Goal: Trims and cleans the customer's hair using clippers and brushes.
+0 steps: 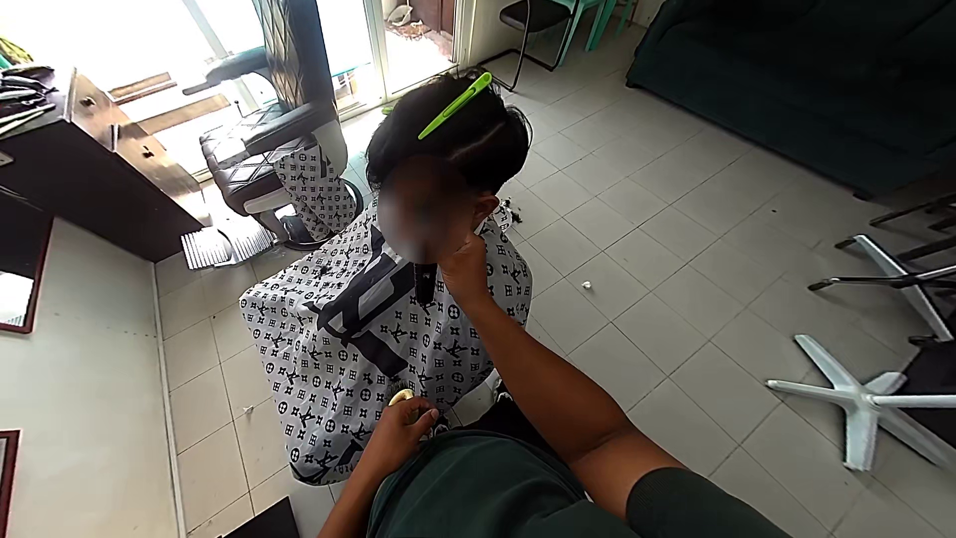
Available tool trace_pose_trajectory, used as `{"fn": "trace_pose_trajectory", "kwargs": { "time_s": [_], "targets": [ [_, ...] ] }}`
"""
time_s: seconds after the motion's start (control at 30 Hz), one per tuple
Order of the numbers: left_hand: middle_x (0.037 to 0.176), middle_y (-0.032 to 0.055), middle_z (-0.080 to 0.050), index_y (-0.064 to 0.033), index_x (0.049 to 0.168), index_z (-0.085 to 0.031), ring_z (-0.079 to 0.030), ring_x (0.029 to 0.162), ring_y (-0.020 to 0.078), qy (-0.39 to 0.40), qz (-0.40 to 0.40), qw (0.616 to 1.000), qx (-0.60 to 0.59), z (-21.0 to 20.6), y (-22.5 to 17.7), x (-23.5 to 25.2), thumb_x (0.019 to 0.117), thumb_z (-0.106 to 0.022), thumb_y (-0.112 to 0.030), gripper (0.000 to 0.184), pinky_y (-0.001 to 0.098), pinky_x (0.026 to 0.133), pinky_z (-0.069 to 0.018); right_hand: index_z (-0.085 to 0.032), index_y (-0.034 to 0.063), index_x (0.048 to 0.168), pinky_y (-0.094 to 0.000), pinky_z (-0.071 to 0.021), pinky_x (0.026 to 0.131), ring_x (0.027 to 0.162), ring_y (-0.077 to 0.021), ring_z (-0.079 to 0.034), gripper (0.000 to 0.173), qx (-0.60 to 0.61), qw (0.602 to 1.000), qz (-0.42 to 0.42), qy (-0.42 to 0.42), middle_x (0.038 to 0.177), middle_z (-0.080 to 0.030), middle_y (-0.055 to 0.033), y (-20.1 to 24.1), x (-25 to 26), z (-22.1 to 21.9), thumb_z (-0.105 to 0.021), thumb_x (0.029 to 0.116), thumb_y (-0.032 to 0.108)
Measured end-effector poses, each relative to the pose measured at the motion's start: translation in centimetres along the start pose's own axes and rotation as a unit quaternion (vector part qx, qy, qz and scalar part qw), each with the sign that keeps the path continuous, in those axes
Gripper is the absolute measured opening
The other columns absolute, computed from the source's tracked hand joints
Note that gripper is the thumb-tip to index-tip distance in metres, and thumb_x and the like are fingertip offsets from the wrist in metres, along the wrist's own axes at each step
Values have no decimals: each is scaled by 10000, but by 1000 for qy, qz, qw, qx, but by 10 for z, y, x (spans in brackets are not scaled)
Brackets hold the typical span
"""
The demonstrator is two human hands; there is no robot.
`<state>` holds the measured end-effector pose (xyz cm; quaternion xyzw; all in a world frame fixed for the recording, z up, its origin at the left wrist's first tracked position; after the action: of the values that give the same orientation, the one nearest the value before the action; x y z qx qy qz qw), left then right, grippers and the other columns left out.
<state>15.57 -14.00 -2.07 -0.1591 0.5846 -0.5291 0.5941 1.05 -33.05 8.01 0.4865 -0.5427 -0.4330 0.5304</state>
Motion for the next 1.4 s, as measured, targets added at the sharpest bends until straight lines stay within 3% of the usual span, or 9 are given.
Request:
{"fn": "trace_pose_trajectory", "kwargs": {
  "time_s": [0.1,0.2,0.27,1.4],
  "targets": [
    [960,52,-739,-56,1109,-702,-719,788,112,-1,-1,1000,0,-1,0,0,1058,-568,-266,255,307,681,-599,-628,107,1187,-217,-470,512,608,-77,-584,344,-11,1000,-14,-3,839,-682,-50,2,0,1,-755,944,314],
    [952,40,-738,-62,1107,-703,-718,782,102,-1,-4,1000,0,0,0,0,1056,-568,-263,247,298,675,-599,-646,24,1108,-222,-571,668,699,-48,-666,296,33,999,11,-30,825,-710,-28,4,13,-4,-788,908,188],
    [950,33,-738,-65,1104,-703,-716,780,95,0,-7,1000,1,0,-1,0,1055,-571,-265,244,292,675,-598,-643,0,1077,-226,-574,699,705,-43,-667,285,45,998,16,-40,802,-703,-22,4,19,-7,-795,894,157],
    [958,36,-738,-65,1106,-709,-715,782,95,2,-7,1000,5,1,1,2,1057,-566,-277,259,296,687,-597,-650,1,1085,-237,-563,690,680,-39,-649,289,23,999,2,-33,776,-696,-20,3,23,-11,-770,927,212]
  ]
}}
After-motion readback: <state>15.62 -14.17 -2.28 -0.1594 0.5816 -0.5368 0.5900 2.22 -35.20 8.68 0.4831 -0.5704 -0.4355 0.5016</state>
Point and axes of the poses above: each hand's wrist, its own x-axis towards the middle knuckle, its own z-axis out of the back of the hand, y = z × x, the point moved 1 cm from there along x, towards the middle knuckle
